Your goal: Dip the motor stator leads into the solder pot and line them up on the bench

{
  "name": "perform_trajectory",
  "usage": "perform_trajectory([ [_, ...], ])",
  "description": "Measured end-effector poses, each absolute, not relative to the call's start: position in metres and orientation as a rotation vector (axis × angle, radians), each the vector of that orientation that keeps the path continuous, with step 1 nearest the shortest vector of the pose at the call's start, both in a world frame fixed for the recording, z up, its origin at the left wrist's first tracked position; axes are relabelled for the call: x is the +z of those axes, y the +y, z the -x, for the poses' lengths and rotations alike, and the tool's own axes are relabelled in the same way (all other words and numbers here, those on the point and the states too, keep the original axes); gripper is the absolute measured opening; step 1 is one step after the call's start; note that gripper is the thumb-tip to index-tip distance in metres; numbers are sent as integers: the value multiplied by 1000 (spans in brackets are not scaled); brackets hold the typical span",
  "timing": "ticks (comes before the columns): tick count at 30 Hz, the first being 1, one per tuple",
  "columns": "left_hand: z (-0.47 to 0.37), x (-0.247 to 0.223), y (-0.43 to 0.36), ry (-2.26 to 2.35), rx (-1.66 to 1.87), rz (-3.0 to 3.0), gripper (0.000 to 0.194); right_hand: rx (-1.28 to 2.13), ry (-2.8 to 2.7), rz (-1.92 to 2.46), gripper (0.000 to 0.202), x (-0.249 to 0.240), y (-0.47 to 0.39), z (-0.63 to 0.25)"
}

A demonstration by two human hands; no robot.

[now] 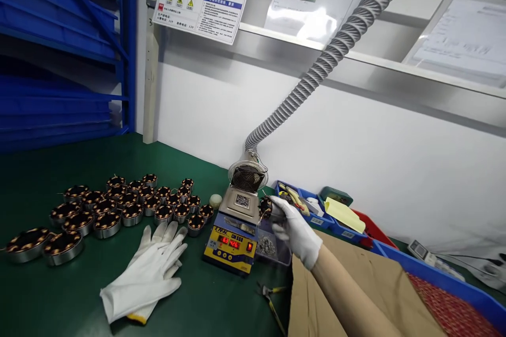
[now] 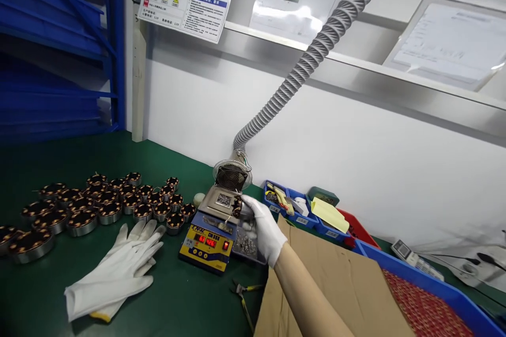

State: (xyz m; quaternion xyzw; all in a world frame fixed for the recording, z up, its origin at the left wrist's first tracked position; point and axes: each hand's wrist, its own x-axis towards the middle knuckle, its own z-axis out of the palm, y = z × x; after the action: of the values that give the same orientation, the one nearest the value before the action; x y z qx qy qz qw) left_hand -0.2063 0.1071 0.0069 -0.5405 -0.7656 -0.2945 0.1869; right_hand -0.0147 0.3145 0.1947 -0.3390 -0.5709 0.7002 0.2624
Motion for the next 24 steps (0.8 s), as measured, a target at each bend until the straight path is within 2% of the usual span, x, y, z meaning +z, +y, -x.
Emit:
perform_trajectory([
  [6, 202, 22, 99, -2214, -496, 1666, 64, 2337, -1157, 946, 46, 195, 262, -18],
  [11, 193, 30, 92, -2240, -528, 1631, 58, 2427, -1026, 993, 44, 188, 237, -39],
  [16, 198, 35, 94, -2213, -582, 1615, 47, 2504, -1136, 808, 48, 182, 220, -60],
  [20, 178, 31, 89, -2200, -648, 1596, 37, 2298, -1068, 736, 43, 180, 209, -105],
  [24, 93, -4, 45, -2171, -727, 1743, 23, 1844, -1140, 814, 45, 186, 198, -187],
])
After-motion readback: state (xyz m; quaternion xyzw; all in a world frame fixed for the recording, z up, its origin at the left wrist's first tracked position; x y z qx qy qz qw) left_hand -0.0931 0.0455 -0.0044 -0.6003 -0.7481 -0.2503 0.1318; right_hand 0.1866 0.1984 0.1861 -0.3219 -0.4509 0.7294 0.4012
